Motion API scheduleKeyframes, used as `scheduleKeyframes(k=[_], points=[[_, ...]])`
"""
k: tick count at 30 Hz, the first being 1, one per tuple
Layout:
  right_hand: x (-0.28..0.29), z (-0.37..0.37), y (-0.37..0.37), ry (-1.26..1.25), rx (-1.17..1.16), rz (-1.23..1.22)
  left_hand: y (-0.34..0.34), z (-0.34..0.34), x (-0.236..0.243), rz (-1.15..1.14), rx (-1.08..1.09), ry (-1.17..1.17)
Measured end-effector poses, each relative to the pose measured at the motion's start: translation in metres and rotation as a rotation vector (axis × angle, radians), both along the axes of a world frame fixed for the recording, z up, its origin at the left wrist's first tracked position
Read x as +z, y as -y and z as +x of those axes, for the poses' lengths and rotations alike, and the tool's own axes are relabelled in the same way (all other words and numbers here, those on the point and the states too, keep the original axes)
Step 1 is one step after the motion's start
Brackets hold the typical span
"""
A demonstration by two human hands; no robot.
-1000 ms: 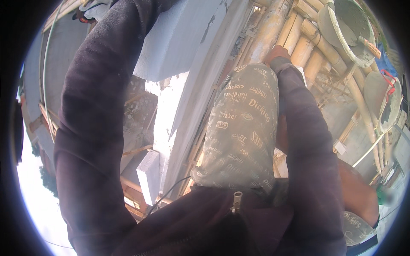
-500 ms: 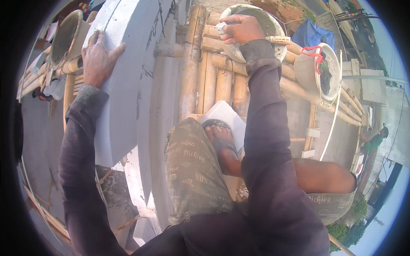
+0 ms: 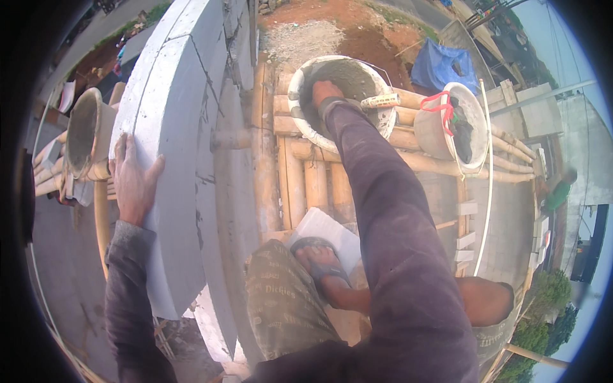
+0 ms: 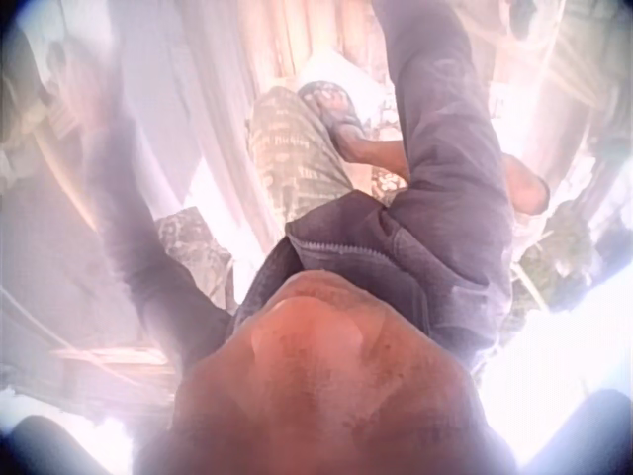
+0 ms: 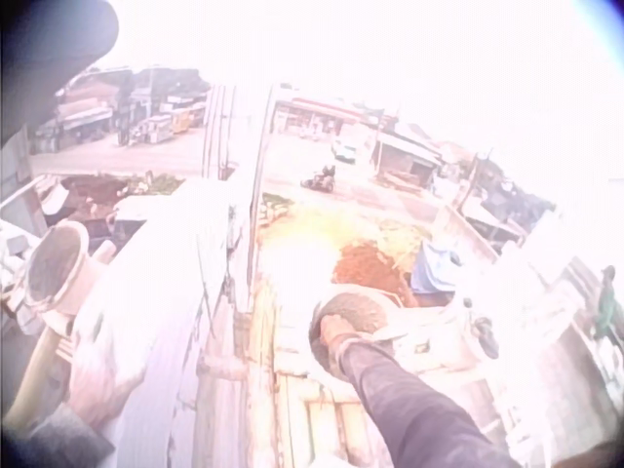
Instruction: The person scoops mortar from a bucket with a trowel and spreads it on a row of white concrete blocks. They place additional blocks, tap them with the trowel to align, and scrape excess mortar from the joints. The work continues along the wall on bamboo scaffolding.
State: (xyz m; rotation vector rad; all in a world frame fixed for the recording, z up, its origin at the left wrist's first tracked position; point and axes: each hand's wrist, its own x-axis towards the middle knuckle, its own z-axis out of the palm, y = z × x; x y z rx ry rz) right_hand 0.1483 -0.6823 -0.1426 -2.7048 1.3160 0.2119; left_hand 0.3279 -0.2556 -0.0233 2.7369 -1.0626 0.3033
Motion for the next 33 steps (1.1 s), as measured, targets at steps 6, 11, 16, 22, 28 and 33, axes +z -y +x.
scheduleKeyframes(k=[6, 11, 16, 22, 28, 33], points=[[0.025, -0.019, 0.02, -0.093, 0.205, 0.361, -0.002, 0.005, -0.009, -0.038, -0.028, 0.024], [0.096, -0.053, -0.016, 0.873, -0.051, 0.872, -0.013, 0.03, -0.029, 0.007, -0.095, 0.145], [0.072, -0.069, -0.17, 1.089, -0.145, 1.42, -0.018, 0.039, -0.039, 0.186, -0.424, 0.587], [-0.034, -0.068, -0.399, 0.865, -0.374, 1.558, -0.015, 0.01, -0.013, -0.176, -0.284, -0.02], [-0.068, -0.067, -0.477, 0.91, -0.557, 1.555, -0.004, 0.032, -0.008, 0.122, -0.488, 0.258], [-0.069, -0.063, -0.493, 0.888, -0.552, 1.435, -0.008, 0.015, -0.009, -0.189, -0.384, -0.075]])
